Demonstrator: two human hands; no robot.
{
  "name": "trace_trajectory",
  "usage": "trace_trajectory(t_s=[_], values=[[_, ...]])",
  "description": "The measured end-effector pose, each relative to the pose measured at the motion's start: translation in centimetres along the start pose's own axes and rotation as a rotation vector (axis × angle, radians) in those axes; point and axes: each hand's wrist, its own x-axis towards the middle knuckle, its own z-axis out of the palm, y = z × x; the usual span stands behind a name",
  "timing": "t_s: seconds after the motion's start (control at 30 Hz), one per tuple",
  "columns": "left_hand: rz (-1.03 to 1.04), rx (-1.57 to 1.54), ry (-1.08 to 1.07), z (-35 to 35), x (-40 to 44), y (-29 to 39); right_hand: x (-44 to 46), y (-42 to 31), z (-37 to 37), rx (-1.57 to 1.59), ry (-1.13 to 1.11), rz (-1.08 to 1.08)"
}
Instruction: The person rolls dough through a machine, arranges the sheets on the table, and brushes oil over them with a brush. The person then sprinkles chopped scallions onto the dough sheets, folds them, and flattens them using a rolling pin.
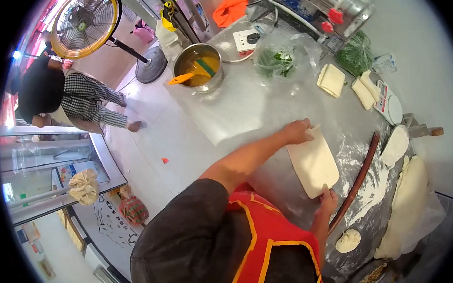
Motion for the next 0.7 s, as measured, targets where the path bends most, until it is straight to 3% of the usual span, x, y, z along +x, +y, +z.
trace_trajectory(t_s=[0.07, 0.17, 0.27, 0.33, 0.4, 0.43, 0.5, 0.57, 0.63, 0.67, 0.7], values=[[-0.062, 0.01, 0.023, 1.3, 1.5, -1.3, -0.1, -2.4, 0.9, -0.008, -0.08, 0.173], [-0.039, 0.024, 0.057, 1.3, 0.7, -1.4, 1.1, -2.6, 2.2, -0.027, -0.094, 0.006], [-0.047, -0.346, 0.252, 0.4, -2.6, -5.3, 1.7, -5.8, 4.4, -0.19, -0.166, -0.215], [-0.178, -0.716, 0.214, -2.8, -7.2, -6.9, 1.6, -10.5, 9.1, -0.305, -0.252, -0.298], [-0.312, -0.882, 0.393, -6.4, -12.2, -6.2, 4.4, -13.4, 14.8, -0.539, -0.337, -0.409], [-0.27, -1.037, 0.444, -6.6, -13.5, -6.7, 4.7, -15.4, 18.0, -0.611, -0.394, -0.427], [-0.151, -1.339, 0.586, -6.8, -15.5, -7.7, 7.1, -16.1, 23.8, -0.7, -0.457, -0.784], [-0.108, -0.964, 0.607, -4.5, -16.2, -11.1, 6.0, -16.7, 30.2, -0.778, -0.468, -0.977], [-0.058, -1.021, 0.635, -2.8, -17.2, -11.9, 4.8, -15.0, 32.5, -0.977, -0.373, -1.101], [-0.028, -1.097, 0.651, -2.4, -18.0, -12.0, 4.2, -13.3, 34.3, -0.883, -0.303, -1.11], [-0.181, -0.935, 0.671, -3.0, -19.8, -10.6, 4.5, -10.9, 34.8, -1.049, -0.241, -1.256]])
